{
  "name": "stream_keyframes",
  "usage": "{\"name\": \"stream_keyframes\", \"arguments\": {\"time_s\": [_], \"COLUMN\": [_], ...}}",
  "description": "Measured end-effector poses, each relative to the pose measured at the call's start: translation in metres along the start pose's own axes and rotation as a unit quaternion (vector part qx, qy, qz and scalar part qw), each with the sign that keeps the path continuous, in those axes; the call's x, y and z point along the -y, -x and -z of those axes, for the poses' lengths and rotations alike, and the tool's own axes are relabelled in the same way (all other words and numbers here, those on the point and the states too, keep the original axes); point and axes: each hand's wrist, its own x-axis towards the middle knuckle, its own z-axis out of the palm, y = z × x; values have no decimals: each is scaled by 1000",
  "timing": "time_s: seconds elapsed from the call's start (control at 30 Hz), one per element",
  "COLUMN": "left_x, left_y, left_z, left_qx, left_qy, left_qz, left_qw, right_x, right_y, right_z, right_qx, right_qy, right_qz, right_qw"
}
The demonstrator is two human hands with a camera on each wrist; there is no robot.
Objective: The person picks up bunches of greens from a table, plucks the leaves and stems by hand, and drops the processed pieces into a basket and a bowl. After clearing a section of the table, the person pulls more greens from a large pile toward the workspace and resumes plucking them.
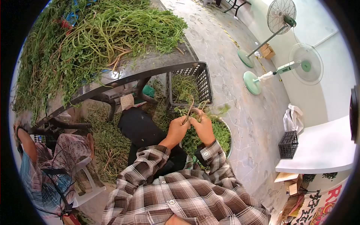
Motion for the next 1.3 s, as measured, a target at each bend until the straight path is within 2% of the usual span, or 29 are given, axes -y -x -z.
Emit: {"name": "stream_keyframes", "arguments": {"time_s": [0.07, 0.3, 0.37, 0.5, 0.57, 0.6, 0.67, 0.8, 0.87, 0.97, 1.03, 1.07, 1.2, 1.3], "left_x": [2, -5, -3, -1, 14, 8, -11, 11, 17, 13, 5, 3, 5, 3], "left_y": [0, 0, -1, -2, -9, -8, -4, -9, -9, -7, -2, 1, 2, 3], "left_z": [1, -2, -2, -2, 0, 1, 2, 0, -3, -4, -1, 1, -5, -7], "left_qx": [19, 16, 14, 2, 27, 27, 39, 56, 31, 14, 37, 61, 65, 79], "left_qy": [-24, -20, -31, -25, 81, 81, 122, 78, -11, -69, -92, -114, -131, -145], "left_qz": [21, 32, 17, 13, 82, 82, 160, 143, 37, 13, 25, 38, 12, 22], "left_qw": [999, 999, 999, 1000, 993, 993, 979, 985, 999, 997, 995, 991, 989, 986], "right_x": [-23, -23, -18, -24, -25, -25, -24, -35, -40, -45, -70, -85, -102, -126], "right_y": [-4, -3, -2, -2, -1, -1, 2, 1, -1, -5, -16, -21, -26, -33], "right_z": [-3, -4, -5, -8, -8, -9, -13, -13, -14, -17, -12, -2, 8, 14], "right_qx": [33, 24, 24, 19, 21, 21, 7, -7, -9, -17, -76, -85, -82, -127], "right_qy": [-52, -176, -251, -253, -275, -275, -268, -243, -339, -362, -374, -391, -391, -384], "right_qz": [-6, -94, -122, -138, -140, -140, -134, -152, -203, -234, -234, -239, -259, -266], "right_qw": [998, 980, 960, 957, 951, 951, 954, 958, 919, 902, 894, 885, 879, 875]}}
